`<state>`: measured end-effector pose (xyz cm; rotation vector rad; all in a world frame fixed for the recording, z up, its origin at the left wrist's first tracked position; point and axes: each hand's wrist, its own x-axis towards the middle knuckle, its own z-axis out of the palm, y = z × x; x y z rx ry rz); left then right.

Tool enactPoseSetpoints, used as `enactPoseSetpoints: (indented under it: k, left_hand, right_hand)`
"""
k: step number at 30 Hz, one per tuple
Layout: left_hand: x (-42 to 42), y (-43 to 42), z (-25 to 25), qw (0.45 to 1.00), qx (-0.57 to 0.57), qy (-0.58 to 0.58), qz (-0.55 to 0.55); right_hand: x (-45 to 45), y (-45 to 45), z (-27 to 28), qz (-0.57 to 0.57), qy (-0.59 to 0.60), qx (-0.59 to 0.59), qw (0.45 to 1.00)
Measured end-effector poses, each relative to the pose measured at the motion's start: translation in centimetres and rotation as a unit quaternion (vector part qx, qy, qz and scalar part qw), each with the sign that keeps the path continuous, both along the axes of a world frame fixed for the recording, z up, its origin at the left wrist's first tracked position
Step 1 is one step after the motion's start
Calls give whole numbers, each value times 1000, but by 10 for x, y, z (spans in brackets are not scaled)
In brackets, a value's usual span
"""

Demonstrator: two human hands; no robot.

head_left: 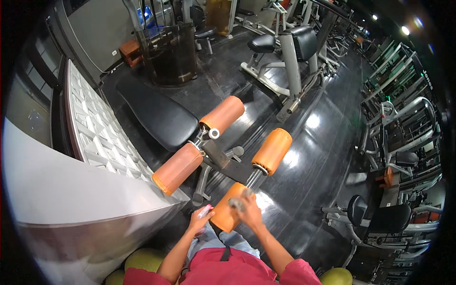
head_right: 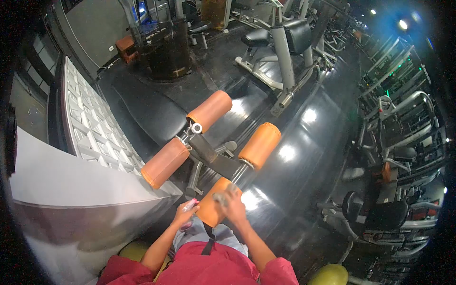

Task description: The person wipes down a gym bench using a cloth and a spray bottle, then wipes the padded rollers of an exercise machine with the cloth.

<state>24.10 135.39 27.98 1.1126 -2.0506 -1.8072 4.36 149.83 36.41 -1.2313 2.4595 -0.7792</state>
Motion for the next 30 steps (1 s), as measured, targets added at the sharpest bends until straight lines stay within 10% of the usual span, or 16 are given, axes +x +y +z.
enactPoseSetpoints:
  k: [5, 11, 16, 24, 30]
  left_hand:
    - [1, -2, -16, 987, 144, -55, 39]
    - [-3, 13, -32, 987, 125, -26, 102]
    - [-8, 33, 7, 979, -124, 28, 157]
    - [-3, 76, 47, 934, -343, 63, 78]
    - [-7, 78, 36, 945, -301, 39, 118]
  right_hand:
    - [-39, -7, -1, -132, -22, -17, 991]
    - [30, 18, -22, 26, -23, -57, 998]
    - [50, 31, -6, 143, -96, -9, 985]
    - [-48, 24, -23, -44, 3, -140, 989]
    - [8, 33, -27, -7, -28, -139, 990]
